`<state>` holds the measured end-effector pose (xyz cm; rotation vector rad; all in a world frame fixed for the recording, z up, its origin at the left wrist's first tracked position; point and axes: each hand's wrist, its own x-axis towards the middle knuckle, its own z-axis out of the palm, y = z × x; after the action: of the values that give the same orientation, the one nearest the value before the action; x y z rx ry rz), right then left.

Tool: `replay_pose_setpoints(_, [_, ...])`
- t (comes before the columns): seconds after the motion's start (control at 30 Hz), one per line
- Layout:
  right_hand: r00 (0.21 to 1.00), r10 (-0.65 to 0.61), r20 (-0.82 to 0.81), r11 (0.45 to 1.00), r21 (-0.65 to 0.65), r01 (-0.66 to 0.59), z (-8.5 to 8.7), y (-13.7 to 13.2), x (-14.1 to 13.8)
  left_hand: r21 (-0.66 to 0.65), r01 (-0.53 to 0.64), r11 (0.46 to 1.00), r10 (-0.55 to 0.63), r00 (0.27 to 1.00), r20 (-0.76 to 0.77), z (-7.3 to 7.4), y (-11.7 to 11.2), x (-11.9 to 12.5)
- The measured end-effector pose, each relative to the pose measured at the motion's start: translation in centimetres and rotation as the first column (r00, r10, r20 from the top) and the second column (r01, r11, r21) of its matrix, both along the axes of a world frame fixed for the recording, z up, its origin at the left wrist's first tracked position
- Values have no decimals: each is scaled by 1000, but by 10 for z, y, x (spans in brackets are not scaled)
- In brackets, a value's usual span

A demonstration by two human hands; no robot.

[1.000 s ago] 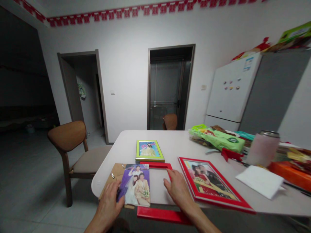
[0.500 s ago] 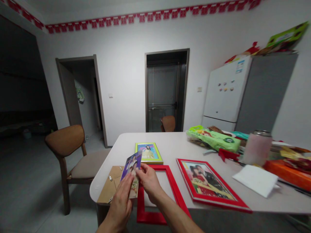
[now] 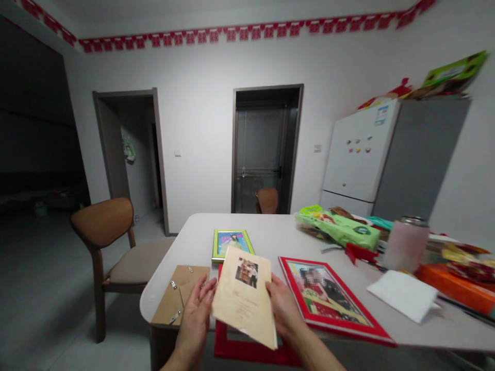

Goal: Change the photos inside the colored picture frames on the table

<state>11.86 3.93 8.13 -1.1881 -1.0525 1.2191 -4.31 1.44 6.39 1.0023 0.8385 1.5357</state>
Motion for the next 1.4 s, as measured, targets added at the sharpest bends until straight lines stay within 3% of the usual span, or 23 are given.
replay_pose_setpoints(0.1, [976,49,212,996,-78,-33,-2,10,26,8,39,999,-35,949,-313,-7,-2,-5])
replay_pose_setpoints(0.2, [963,112,244,991,-100,-90,-14,21,34,36,127,991,-73,754,-653,-13,-9,-4])
replay_pose_setpoints(0.3, [939,109,325,992,-92,-83,-24,30,28,72,196,978,-52,560,-827,-19,-15,0])
replay_pose_setpoints(0.4, [857,59,511,998,-50,-39,-25,37,23,120,262,958,-11,448,-894,-25,-16,0])
replay_pose_setpoints(0.53, [652,-49,756,999,33,37,-22,43,23,186,317,930,67,353,-933,-30,-15,-5])
replay_pose_setpoints(0.7, [440,-110,891,993,80,87,-20,42,19,184,367,912,105,224,-969,-26,-18,-6])
replay_pose_setpoints(0.8, [331,-128,935,990,98,105,-23,38,17,166,387,907,97,193,-976,-22,-21,-6])
replay_pose_setpoints(0.93, [130,-151,980,987,142,76,-25,32,14,176,380,908,96,219,-971,-20,-23,-25])
replay_pose_setpoints(1.0, [148,-188,971,982,191,-6,-21,28,4,158,320,934,99,191,-976,-19,-21,-47])
replay_pose_setpoints(1.13, [336,-150,930,933,245,-262,-12,11,-51,98,30,995,97,17,-995,-23,-9,-99])
replay_pose_setpoints(1.23, [325,-71,943,895,204,-397,-15,0,-100,105,-107,989,94,-99,-991,-30,3,-127])
replay_pose_setpoints(1.33, [314,-66,947,890,198,-410,-21,-1,-125,127,-102,987,115,-111,-987,-34,10,-137])
replay_pose_setpoints(1.4, [383,-58,922,894,219,-390,-21,1,-123,152,-87,985,146,-66,-987,-32,10,-134])
